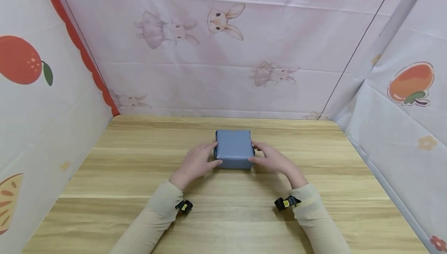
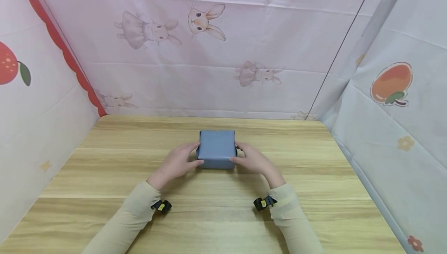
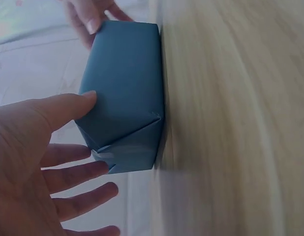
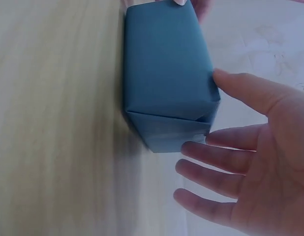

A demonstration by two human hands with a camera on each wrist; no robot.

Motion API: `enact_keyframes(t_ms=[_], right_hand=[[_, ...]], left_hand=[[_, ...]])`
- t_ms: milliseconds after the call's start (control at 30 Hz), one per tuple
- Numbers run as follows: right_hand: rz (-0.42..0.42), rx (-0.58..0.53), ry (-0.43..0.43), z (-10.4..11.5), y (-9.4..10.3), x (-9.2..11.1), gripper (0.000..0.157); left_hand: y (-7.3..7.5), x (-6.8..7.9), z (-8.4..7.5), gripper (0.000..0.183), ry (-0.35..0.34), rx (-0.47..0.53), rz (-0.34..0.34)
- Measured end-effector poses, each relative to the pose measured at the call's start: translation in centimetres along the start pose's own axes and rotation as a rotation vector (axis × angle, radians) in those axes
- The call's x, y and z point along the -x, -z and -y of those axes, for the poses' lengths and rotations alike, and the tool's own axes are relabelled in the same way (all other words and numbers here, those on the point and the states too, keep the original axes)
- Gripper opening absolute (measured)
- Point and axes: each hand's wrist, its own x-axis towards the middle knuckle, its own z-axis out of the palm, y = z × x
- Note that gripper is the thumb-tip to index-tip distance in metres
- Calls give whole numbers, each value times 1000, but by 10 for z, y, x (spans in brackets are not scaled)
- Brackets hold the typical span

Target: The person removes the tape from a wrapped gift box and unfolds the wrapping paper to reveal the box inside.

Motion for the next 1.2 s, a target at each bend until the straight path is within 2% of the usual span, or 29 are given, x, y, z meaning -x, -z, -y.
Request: enact_keyframes(t_ms=[167,467,700,800,1033,1200], right_hand=[[-79,50,40,7,3,-7,61],[-245,255,147,26,4,-33,40],[-319,471,366,34,5,-56,28],[-318,554,429,37,7,-66,23],[-228,812,472,42,13,-84,13],[-167,934,480,40,12,-95,14]], left_hand=[[3,3,-1,68,-34,-138,-44],[-3,2,0,64,-91,-272,-111],[-3,4,1,63,-113,-289,-147],[-2,6,1,63,-114,-285,-144],[-2,6,0,63,-101,-282,-133],[-3,6,-1,62,-97,-260,-136]])
